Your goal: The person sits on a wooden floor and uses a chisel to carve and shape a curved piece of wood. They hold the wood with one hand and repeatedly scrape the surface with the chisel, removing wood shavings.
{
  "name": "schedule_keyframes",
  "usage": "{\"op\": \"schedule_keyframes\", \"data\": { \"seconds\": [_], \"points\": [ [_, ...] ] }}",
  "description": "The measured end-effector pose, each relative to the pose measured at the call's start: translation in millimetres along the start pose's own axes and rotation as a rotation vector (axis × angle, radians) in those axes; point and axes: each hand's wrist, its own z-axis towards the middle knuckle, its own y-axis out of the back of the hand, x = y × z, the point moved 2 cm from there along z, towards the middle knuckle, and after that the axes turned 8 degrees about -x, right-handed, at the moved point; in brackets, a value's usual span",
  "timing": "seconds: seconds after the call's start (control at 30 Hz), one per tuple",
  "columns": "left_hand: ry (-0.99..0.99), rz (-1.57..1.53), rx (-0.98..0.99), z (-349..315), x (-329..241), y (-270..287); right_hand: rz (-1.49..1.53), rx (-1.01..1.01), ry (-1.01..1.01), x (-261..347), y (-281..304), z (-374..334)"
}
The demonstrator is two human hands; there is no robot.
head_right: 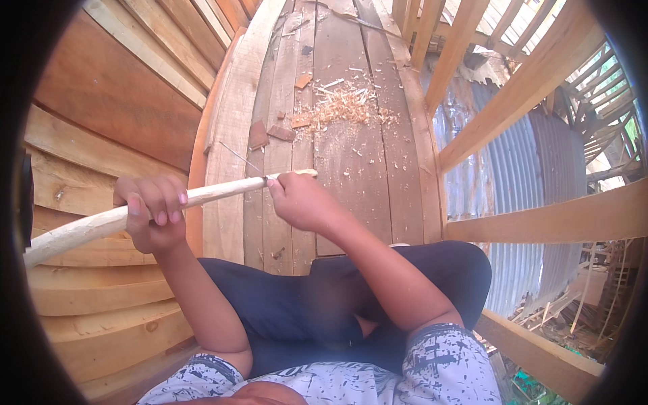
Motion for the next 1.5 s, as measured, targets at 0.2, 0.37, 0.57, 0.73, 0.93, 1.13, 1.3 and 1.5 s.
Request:
{"op": "schedule_keyframes", "data": {
  "seconds": [0.2,0.37,0.57,0.73,0.93,1.13,1.3,1.5],
  "points": [
    [0.038,0.103,-0.14,2,0,2,0.055,-0.024,0.02,-7,-2,12],
    [0.003,-0.007,-0.04,1,2,10,0.1,-0.027,0.06,-19,-7,15],
    [-0.229,0.158,-0.34,-4,14,-9,0.227,0.02,-0.278,-51,13,26],
    [-0.099,0.176,-0.459,1,12,-12,0.062,0.097,-0.273,-81,-6,35],
    [-0.057,-0.031,-0.533,-1,19,8,0.077,-0.144,-0.448,-72,-44,28],
    [-0.101,-0.037,-0.397,-2,15,-3,-0.018,-0.291,-0.261,-13,-28,-2],
    [-0.091,-0.051,-0.395,2,25,-21,-0.047,-0.291,-0.327,-108,-28,33],
    [-0.114,0.135,-0.717,-1,19,-29,0.102,-0.224,-0.212,-27,-27,10]
  ]
}}
